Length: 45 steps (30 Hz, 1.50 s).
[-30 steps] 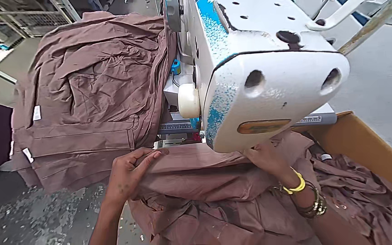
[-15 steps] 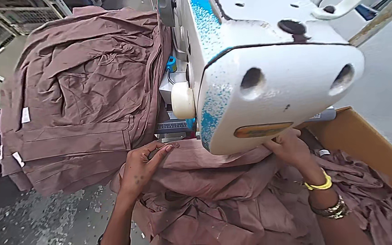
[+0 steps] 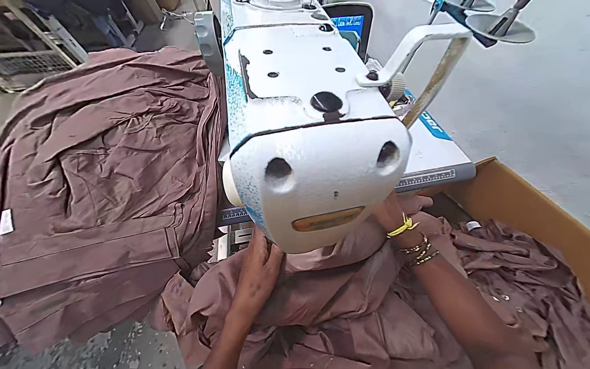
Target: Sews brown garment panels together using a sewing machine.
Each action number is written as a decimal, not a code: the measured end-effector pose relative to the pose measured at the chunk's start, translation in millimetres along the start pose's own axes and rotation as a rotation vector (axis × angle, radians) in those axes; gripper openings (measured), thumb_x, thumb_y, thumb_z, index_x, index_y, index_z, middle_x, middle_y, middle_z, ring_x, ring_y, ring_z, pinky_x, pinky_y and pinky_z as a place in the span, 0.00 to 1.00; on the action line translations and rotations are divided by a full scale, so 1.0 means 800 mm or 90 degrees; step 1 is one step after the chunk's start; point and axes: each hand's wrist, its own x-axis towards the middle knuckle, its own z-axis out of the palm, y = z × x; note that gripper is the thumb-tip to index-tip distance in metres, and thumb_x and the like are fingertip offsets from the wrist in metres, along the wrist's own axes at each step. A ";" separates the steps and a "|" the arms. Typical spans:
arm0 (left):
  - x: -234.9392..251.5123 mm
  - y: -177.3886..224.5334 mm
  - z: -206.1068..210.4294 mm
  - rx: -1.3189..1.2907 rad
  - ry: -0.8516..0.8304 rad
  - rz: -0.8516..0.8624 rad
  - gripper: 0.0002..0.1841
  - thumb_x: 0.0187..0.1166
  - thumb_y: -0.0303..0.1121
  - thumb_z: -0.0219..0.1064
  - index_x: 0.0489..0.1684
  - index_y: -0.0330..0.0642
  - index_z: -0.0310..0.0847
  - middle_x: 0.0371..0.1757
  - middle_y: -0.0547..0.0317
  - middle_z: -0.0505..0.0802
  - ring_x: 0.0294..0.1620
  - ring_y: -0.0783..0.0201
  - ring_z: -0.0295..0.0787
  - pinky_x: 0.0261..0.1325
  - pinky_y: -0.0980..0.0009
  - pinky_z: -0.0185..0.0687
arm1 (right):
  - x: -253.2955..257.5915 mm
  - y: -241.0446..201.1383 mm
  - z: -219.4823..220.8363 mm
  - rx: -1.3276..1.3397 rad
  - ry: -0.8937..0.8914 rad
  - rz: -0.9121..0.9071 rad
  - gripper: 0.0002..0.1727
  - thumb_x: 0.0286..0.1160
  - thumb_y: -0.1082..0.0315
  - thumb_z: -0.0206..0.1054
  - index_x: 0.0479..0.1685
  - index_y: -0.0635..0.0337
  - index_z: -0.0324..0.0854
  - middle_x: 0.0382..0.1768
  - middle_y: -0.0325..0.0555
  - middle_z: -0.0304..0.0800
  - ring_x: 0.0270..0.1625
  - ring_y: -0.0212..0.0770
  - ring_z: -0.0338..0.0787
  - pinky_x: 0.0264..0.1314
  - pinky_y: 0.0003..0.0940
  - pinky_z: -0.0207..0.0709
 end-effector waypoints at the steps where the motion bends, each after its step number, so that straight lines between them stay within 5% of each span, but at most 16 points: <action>1: -0.001 0.000 0.003 -0.013 0.010 -0.005 0.28 0.83 0.40 0.55 0.77 0.28 0.70 0.58 0.49 0.87 0.61 0.69 0.83 0.69 0.71 0.76 | -0.003 0.005 0.005 0.016 0.027 -0.010 0.10 0.77 0.71 0.68 0.49 0.67 0.90 0.51 0.68 0.87 0.54 0.69 0.88 0.49 0.62 0.80; 6: 0.001 0.002 0.007 -0.069 0.039 0.010 0.26 0.81 0.37 0.60 0.73 0.28 0.68 0.44 0.62 0.85 0.44 0.82 0.82 0.52 0.83 0.78 | -0.019 0.019 -0.003 0.141 0.159 -0.005 0.12 0.77 0.67 0.69 0.42 0.69 0.91 0.44 0.65 0.91 0.50 0.64 0.91 0.51 0.58 0.83; 11: 0.011 -0.004 0.005 -0.088 0.025 -0.004 0.19 0.81 0.36 0.62 0.61 0.31 0.71 0.36 0.68 0.81 0.33 0.85 0.77 0.41 0.86 0.75 | -0.027 -0.003 -0.042 0.275 0.170 0.043 0.09 0.73 0.69 0.71 0.41 0.68 0.90 0.36 0.50 0.91 0.38 0.34 0.88 0.46 0.30 0.81; 13: 0.010 -0.005 0.001 0.025 0.032 0.043 0.15 0.80 0.41 0.61 0.44 0.35 0.80 0.29 0.65 0.81 0.31 0.77 0.78 0.39 0.76 0.74 | -0.028 -0.023 -0.049 0.269 0.168 0.004 0.08 0.72 0.67 0.71 0.37 0.65 0.89 0.34 0.47 0.92 0.36 0.33 0.89 0.43 0.31 0.81; 16: -0.020 0.009 -0.014 0.125 0.000 0.252 0.22 0.83 0.44 0.60 0.14 0.44 0.77 0.11 0.64 0.75 0.13 0.71 0.72 0.17 0.71 0.67 | -0.044 -0.062 -0.045 0.177 0.229 -0.205 0.12 0.75 0.63 0.69 0.30 0.62 0.87 0.29 0.51 0.92 0.35 0.45 0.93 0.38 0.39 0.86; 19: -0.043 0.009 -0.021 0.109 -0.057 0.307 0.23 0.87 0.49 0.59 0.19 0.47 0.77 0.12 0.68 0.73 0.13 0.76 0.66 0.17 0.77 0.62 | -0.054 -0.101 -0.035 0.121 0.203 -0.421 0.12 0.84 0.66 0.60 0.31 0.55 0.85 0.27 0.45 0.88 0.36 0.44 0.90 0.42 0.37 0.81; 22: -0.042 -0.001 -0.024 0.132 -0.011 0.296 0.18 0.84 0.50 0.62 0.35 0.47 0.91 0.23 0.67 0.89 0.21 0.78 0.79 0.28 0.78 0.76 | -0.045 -0.116 -0.048 0.153 0.120 -0.374 0.10 0.77 0.67 0.66 0.33 0.59 0.91 0.37 0.49 0.98 0.46 0.48 0.98 0.48 0.43 0.87; 25: -0.054 0.005 -0.032 0.044 -0.037 0.372 0.16 0.86 0.46 0.63 0.42 0.44 0.92 0.34 0.64 0.95 0.32 0.81 0.87 0.40 0.84 0.81 | -0.064 -0.110 -0.041 0.495 -0.041 -0.346 0.17 0.90 0.53 0.58 0.42 0.57 0.81 0.38 0.41 0.92 0.49 0.31 0.91 0.55 0.26 0.82; 28: -0.055 0.008 -0.040 -0.020 -0.074 0.447 0.13 0.84 0.42 0.67 0.42 0.42 0.91 0.38 0.63 0.96 0.42 0.82 0.90 0.51 0.87 0.82 | -0.090 -0.114 -0.038 0.752 -0.215 -0.333 0.18 0.86 0.50 0.63 0.48 0.56 0.72 0.37 0.40 0.82 0.45 0.25 0.83 0.52 0.18 0.77; 33: -0.038 -0.027 -0.107 0.138 0.104 0.354 0.18 0.84 0.50 0.66 0.36 0.45 0.92 0.37 0.65 0.97 0.42 0.83 0.91 0.50 0.82 0.85 | -0.105 -0.059 -0.055 0.608 -0.170 -0.203 0.15 0.82 0.52 0.68 0.49 0.51 0.73 0.32 0.27 0.80 0.44 0.19 0.77 0.61 0.19 0.67; 36: -0.030 -0.051 -0.138 0.171 0.158 0.258 0.21 0.81 0.49 0.67 0.35 0.38 0.92 0.36 0.65 0.96 0.39 0.91 0.86 0.47 0.90 0.78 | -0.120 -0.054 -0.060 0.480 -0.194 -0.199 0.17 0.81 0.49 0.68 0.51 0.50 0.72 0.31 0.30 0.81 0.42 0.24 0.80 0.73 0.32 0.61; 38: -0.029 -0.056 -0.139 0.146 0.149 0.208 0.20 0.81 0.49 0.67 0.35 0.39 0.91 0.32 0.70 0.94 0.33 0.93 0.82 0.40 0.92 0.75 | -0.122 -0.055 -0.058 0.462 -0.177 -0.155 0.16 0.81 0.49 0.68 0.51 0.51 0.77 0.33 0.31 0.86 0.43 0.25 0.84 0.67 0.34 0.71; 40: -0.024 -0.058 -0.134 0.104 0.131 0.154 0.18 0.81 0.49 0.67 0.34 0.42 0.90 0.29 0.75 0.91 0.28 0.92 0.80 0.34 0.92 0.74 | -0.111 -0.045 -0.057 0.533 -0.142 -0.038 0.13 0.79 0.52 0.69 0.48 0.50 0.78 0.31 0.21 0.85 0.37 0.14 0.82 0.47 0.16 0.77; 42: -0.017 -0.060 -0.125 0.086 0.119 0.105 0.16 0.81 0.48 0.66 0.32 0.46 0.88 0.25 0.78 0.86 0.24 0.91 0.76 0.28 0.90 0.70 | -0.091 -0.032 -0.052 0.629 -0.114 0.058 0.07 0.78 0.62 0.69 0.44 0.47 0.73 0.25 0.14 0.81 0.27 0.10 0.77 0.31 0.10 0.72; 45: -0.009 -0.053 -0.115 0.098 0.129 0.081 0.15 0.80 0.48 0.66 0.29 0.49 0.86 0.21 0.80 0.82 0.21 0.90 0.72 0.25 0.89 0.65 | -0.071 -0.021 -0.044 0.601 -0.086 0.109 0.05 0.77 0.66 0.65 0.40 0.46 0.72 0.20 0.13 0.74 0.23 0.09 0.73 0.29 0.08 0.67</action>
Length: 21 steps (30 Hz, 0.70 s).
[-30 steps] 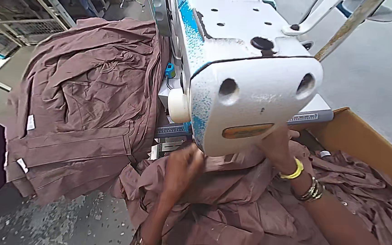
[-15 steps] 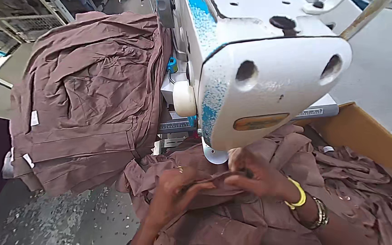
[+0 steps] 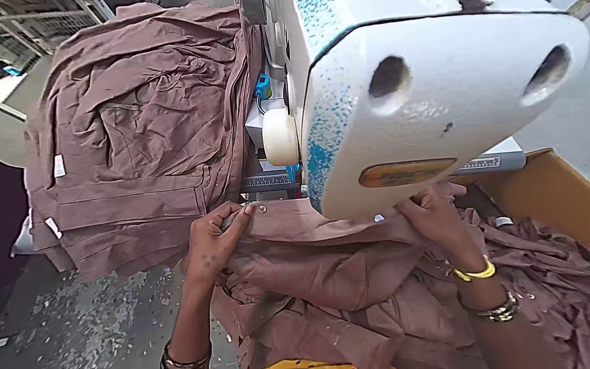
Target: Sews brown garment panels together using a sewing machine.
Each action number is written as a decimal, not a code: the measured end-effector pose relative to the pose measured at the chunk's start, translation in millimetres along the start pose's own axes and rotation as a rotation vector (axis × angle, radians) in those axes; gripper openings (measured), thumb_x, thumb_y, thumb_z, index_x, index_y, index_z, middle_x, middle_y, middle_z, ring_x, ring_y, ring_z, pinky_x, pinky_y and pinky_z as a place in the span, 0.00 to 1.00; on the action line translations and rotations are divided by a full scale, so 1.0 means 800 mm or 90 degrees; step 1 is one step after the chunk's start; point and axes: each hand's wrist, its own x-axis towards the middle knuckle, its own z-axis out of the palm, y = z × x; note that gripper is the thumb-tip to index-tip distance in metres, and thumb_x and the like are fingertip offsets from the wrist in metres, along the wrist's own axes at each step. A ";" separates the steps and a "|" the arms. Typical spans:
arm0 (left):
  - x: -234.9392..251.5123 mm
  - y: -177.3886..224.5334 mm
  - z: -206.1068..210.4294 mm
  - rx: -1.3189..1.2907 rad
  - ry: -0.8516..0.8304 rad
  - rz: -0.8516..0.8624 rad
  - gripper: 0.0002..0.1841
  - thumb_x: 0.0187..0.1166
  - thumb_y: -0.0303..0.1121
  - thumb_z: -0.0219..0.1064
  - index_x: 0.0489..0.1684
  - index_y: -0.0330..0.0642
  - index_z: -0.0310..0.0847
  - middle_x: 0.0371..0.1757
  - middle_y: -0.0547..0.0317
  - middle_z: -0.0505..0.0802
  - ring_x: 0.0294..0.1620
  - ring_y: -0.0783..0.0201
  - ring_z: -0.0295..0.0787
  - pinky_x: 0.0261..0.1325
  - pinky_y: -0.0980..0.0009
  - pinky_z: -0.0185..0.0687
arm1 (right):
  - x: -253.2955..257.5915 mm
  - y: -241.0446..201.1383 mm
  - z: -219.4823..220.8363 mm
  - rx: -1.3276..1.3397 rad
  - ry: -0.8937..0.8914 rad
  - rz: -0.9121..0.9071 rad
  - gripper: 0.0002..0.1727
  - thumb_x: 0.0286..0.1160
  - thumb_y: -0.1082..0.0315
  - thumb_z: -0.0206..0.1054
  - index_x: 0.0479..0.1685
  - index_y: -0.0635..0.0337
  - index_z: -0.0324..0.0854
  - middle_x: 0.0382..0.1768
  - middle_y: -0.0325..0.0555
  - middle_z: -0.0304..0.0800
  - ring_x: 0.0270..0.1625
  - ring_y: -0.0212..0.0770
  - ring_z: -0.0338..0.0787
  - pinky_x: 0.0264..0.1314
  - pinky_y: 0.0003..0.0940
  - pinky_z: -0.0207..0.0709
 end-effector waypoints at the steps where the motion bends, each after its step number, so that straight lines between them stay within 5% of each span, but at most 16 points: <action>1: 0.003 0.003 0.001 0.009 0.006 0.002 0.15 0.80 0.48 0.65 0.28 0.49 0.86 0.21 0.80 0.82 0.20 0.90 0.71 0.25 0.88 0.65 | 0.003 -0.001 -0.002 -0.019 0.003 0.002 0.05 0.78 0.66 0.65 0.40 0.46 0.72 0.20 0.13 0.74 0.24 0.08 0.73 0.30 0.08 0.67; 8: 0.004 0.003 0.006 0.093 0.002 0.014 0.17 0.80 0.50 0.63 0.27 0.50 0.86 0.20 0.80 0.80 0.19 0.90 0.68 0.25 0.86 0.62 | 0.004 0.009 -0.010 -0.249 -0.025 0.005 0.12 0.80 0.56 0.63 0.47 0.55 0.79 0.22 0.22 0.74 0.26 0.14 0.71 0.32 0.15 0.66; 9: 0.002 0.001 0.010 0.155 0.018 0.033 0.19 0.80 0.53 0.62 0.28 0.50 0.87 0.20 0.76 0.82 0.20 0.85 0.71 0.26 0.80 0.65 | 0.006 0.008 -0.014 -0.326 -0.042 0.017 0.14 0.80 0.57 0.63 0.50 0.58 0.82 0.24 0.31 0.77 0.28 0.25 0.74 0.34 0.28 0.68; 11: 0.002 0.005 0.020 0.242 0.028 0.114 0.22 0.82 0.51 0.60 0.39 0.42 0.92 0.34 0.53 0.92 0.36 0.55 0.89 0.41 0.52 0.80 | 0.016 0.013 -0.022 -0.438 -0.020 0.002 0.13 0.81 0.64 0.67 0.49 0.65 0.88 0.34 0.55 0.90 0.41 0.56 0.90 0.45 0.59 0.79; 13: 0.004 0.014 0.036 0.222 -0.033 0.174 0.23 0.85 0.49 0.57 0.58 0.41 0.90 0.57 0.42 0.93 0.61 0.40 0.88 0.63 0.40 0.79 | 0.030 0.020 -0.021 -0.514 0.075 -0.078 0.10 0.79 0.69 0.68 0.45 0.67 0.91 0.41 0.63 0.92 0.49 0.67 0.92 0.50 0.66 0.81; 16: -0.003 0.041 0.069 0.079 -0.150 0.132 0.27 0.90 0.49 0.50 0.72 0.37 0.80 0.69 0.46 0.88 0.71 0.57 0.84 0.74 0.56 0.77 | 0.055 0.021 -0.007 -0.576 0.115 -0.158 0.12 0.79 0.69 0.68 0.53 0.65 0.92 0.46 0.66 0.89 0.52 0.68 0.88 0.49 0.62 0.79; 19: 0.001 0.057 0.089 -0.048 -0.195 0.005 0.27 0.88 0.45 0.51 0.76 0.33 0.74 0.67 0.50 0.88 0.69 0.70 0.82 0.75 0.69 0.73 | 0.069 0.028 0.003 -0.598 0.062 -0.170 0.13 0.75 0.70 0.72 0.54 0.69 0.89 0.53 0.69 0.88 0.61 0.71 0.86 0.57 0.64 0.78; 21: 0.003 0.057 0.095 -0.091 -0.190 -0.039 0.28 0.87 0.45 0.54 0.80 0.33 0.70 0.67 0.52 0.87 0.68 0.74 0.81 0.74 0.73 0.74 | 0.072 0.037 0.005 -0.603 0.062 -0.192 0.09 0.73 0.73 0.72 0.48 0.69 0.89 0.49 0.67 0.88 0.57 0.69 0.87 0.51 0.62 0.79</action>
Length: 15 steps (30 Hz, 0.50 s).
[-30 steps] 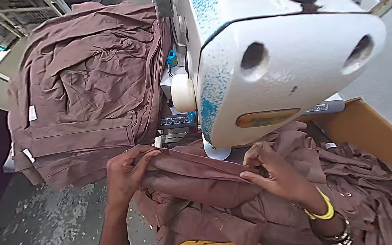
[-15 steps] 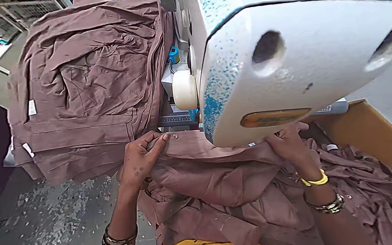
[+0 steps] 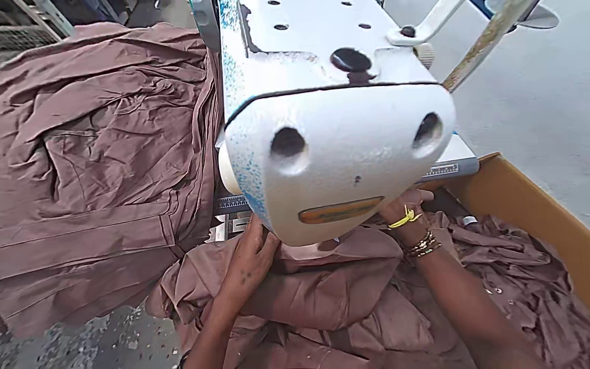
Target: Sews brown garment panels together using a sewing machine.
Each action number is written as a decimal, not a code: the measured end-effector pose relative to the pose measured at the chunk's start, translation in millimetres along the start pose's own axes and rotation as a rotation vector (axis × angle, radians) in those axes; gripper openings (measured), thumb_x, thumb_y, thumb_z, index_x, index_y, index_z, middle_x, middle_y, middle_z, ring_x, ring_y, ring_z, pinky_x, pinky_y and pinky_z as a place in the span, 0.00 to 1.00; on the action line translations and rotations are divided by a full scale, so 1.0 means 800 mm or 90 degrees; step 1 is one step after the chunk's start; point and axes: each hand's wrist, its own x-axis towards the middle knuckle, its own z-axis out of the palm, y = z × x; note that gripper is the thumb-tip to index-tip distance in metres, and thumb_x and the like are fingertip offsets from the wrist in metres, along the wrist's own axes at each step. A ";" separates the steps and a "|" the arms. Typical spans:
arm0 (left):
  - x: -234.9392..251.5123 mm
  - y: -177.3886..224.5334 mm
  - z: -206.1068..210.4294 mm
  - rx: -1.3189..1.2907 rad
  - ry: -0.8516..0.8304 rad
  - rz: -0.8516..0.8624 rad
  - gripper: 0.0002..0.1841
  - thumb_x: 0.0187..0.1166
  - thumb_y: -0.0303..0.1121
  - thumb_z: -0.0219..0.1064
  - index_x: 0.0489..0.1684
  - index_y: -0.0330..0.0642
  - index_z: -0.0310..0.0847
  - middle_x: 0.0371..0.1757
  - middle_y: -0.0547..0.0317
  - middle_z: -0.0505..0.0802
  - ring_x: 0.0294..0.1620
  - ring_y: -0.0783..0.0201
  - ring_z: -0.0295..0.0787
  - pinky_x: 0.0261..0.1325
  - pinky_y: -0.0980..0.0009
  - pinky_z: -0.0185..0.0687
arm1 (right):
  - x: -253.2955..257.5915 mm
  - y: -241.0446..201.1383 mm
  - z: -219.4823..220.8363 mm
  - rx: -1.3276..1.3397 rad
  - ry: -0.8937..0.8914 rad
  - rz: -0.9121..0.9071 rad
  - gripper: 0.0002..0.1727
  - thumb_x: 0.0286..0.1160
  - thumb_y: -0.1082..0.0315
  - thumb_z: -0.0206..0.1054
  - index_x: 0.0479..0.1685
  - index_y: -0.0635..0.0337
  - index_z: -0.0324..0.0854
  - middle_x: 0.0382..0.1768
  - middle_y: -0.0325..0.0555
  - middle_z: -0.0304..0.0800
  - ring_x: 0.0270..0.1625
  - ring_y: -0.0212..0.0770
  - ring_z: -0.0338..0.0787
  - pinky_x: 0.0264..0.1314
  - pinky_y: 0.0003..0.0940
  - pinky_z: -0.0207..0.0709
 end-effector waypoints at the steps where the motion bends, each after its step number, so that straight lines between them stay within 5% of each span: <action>1: 0.000 0.001 0.002 -0.016 0.008 -0.016 0.29 0.86 0.44 0.56 0.80 0.32 0.68 0.67 0.52 0.87 0.67 0.74 0.82 0.73 0.73 0.74 | -0.002 0.002 0.001 0.008 0.015 0.000 0.08 0.73 0.74 0.71 0.45 0.69 0.89 0.46 0.66 0.88 0.53 0.68 0.88 0.47 0.60 0.79; 3: -0.003 0.006 0.007 -0.041 0.028 -0.036 0.30 0.84 0.42 0.59 0.80 0.31 0.67 0.63 0.52 0.87 0.61 0.75 0.83 0.68 0.75 0.76 | -0.012 0.005 -0.002 0.047 0.072 0.008 0.06 0.74 0.73 0.70 0.38 0.69 0.88 0.41 0.64 0.88 0.48 0.66 0.89 0.45 0.59 0.80; 6: -0.004 0.006 0.011 -0.079 0.046 -0.038 0.28 0.83 0.41 0.60 0.78 0.32 0.68 0.59 0.58 0.88 0.54 0.80 0.84 0.61 0.80 0.79 | -0.027 0.009 -0.023 0.174 0.092 0.100 0.09 0.76 0.72 0.68 0.45 0.72 0.88 0.42 0.66 0.90 0.46 0.64 0.91 0.50 0.59 0.82; 9: 0.001 0.005 0.011 -0.102 0.055 -0.036 0.27 0.80 0.38 0.63 0.76 0.32 0.68 0.53 0.61 0.87 0.47 0.83 0.84 0.54 0.83 0.80 | -0.036 0.015 -0.043 0.238 0.109 0.188 0.09 0.75 0.72 0.69 0.47 0.68 0.89 0.39 0.55 0.90 0.36 0.44 0.87 0.42 0.42 0.80; 13: 0.012 0.007 0.004 -0.075 0.040 -0.032 0.28 0.79 0.40 0.63 0.75 0.32 0.68 0.54 0.58 0.86 0.49 0.80 0.84 0.55 0.80 0.79 | -0.037 0.019 -0.068 0.290 0.058 0.262 0.10 0.75 0.70 0.71 0.52 0.62 0.90 0.43 0.43 0.92 0.44 0.28 0.87 0.51 0.32 0.80; 15: 0.013 -0.002 -0.004 -0.008 0.002 0.007 0.33 0.86 0.48 0.57 0.81 0.29 0.62 0.63 0.49 0.87 0.61 0.71 0.84 0.68 0.71 0.78 | -0.031 0.010 -0.069 0.281 0.074 0.259 0.08 0.76 0.67 0.72 0.47 0.61 0.88 0.37 0.38 0.91 0.35 0.22 0.82 0.42 0.26 0.76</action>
